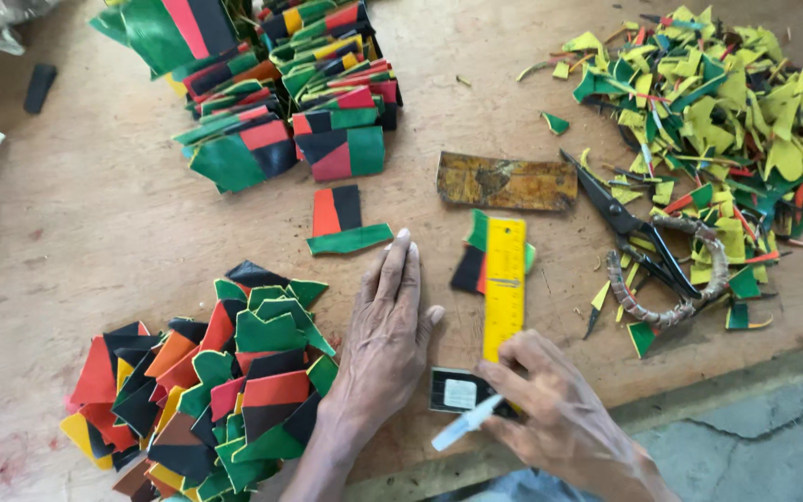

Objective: The person measures and marks colorful layered material pieces on a wooden workbench using a yellow ruler and a white pen. The person repeatedly picks up pieces, aligns the ruler, draws lines, and places the marked pieces aside.

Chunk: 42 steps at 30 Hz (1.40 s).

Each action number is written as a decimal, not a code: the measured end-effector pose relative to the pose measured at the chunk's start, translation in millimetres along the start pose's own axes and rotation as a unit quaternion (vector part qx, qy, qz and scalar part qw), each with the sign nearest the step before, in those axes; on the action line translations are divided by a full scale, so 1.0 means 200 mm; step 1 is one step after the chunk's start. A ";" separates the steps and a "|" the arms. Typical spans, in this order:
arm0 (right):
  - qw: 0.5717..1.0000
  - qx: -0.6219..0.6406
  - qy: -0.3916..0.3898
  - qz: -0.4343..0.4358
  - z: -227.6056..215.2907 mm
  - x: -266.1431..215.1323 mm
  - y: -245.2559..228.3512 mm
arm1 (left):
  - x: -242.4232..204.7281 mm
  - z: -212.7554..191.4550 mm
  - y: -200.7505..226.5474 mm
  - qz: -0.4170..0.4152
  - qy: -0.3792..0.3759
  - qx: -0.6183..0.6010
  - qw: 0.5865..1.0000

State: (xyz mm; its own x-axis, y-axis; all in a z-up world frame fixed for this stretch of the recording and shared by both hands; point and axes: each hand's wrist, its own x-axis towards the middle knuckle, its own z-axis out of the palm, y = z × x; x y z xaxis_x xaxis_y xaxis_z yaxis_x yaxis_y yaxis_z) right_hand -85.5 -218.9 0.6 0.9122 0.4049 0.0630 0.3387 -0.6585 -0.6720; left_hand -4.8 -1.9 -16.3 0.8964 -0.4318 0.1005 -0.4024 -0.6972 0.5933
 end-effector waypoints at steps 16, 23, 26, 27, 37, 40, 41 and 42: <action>0.977 0.014 0.210 -0.027 -0.04 -0.08 -0.01 | 0.33 0.15 0.14 0.061 0.041 -0.001 0.997; 0.970 0.001 0.241 -0.007 -0.03 -0.09 0.00 | 0.37 0.12 0.16 -0.027 -0.059 -0.122 0.990; 0.969 0.012 0.245 -0.016 0.01 -0.10 0.00 | 0.37 0.12 0.18 -0.052 -0.067 -0.147 0.985; 0.969 0.012 0.247 -0.019 0.02 -0.10 0.00 | 0.36 0.10 0.17 -0.042 -0.037 -0.165 0.985; 0.987 0.030 0.155 0.032 0.11 -0.10 0.07 | 0.17 -0.35 -0.07 -0.184 0.170 -0.147 0.957; 0.991 0.021 0.130 0.040 0.11 -0.07 0.07 | 0.17 -0.37 -0.12 -0.201 0.179 -0.020 0.963; 0.991 0.021 0.124 0.038 0.10 -0.07 0.07 | 0.15 -0.37 -0.11 -0.156 0.195 0.080 0.965; 0.992 0.021 0.119 0.039 0.10 -0.07 0.06 | 0.13 -0.37 -0.11 -0.109 0.205 0.178 0.956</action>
State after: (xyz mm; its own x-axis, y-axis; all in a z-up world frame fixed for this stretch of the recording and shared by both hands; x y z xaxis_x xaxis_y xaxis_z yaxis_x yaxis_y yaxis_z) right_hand -98.3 -218.8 -23.6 0.9655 0.1899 0.1783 0.2598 -0.6525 -0.7119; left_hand 41.3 44.1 33.4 0.9345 -0.0440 0.3532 -0.1698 -0.9273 0.3336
